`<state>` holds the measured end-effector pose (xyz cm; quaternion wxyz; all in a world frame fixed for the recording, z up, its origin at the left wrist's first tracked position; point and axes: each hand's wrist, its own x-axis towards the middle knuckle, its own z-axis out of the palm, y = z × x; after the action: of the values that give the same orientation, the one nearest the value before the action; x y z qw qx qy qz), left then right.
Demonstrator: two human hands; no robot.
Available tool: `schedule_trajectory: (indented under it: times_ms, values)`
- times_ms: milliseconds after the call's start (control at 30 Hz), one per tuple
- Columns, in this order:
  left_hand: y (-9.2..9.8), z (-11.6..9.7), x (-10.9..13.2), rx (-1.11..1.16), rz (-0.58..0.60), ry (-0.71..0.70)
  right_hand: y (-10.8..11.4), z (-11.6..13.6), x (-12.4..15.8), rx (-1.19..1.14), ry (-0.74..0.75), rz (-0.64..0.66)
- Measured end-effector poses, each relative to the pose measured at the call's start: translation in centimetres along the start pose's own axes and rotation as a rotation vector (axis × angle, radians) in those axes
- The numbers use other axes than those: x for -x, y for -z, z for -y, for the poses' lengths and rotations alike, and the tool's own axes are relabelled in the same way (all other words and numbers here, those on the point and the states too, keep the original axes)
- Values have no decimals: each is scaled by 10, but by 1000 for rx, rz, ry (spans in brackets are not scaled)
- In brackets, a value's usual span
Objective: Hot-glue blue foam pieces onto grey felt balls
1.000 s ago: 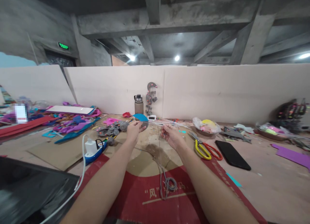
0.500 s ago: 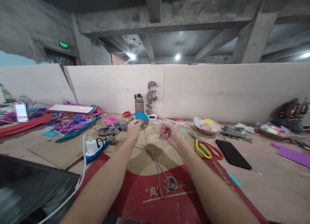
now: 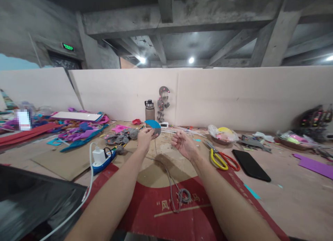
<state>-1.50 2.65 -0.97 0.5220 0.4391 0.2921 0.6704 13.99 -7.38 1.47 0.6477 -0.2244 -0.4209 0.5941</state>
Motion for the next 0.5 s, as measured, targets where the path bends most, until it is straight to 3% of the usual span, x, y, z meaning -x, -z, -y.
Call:
schedule_trajectory:
  times_ms: [500]
  values:
    - [2, 2, -2, 3, 17, 10, 3, -1, -2, -27, 13, -18]
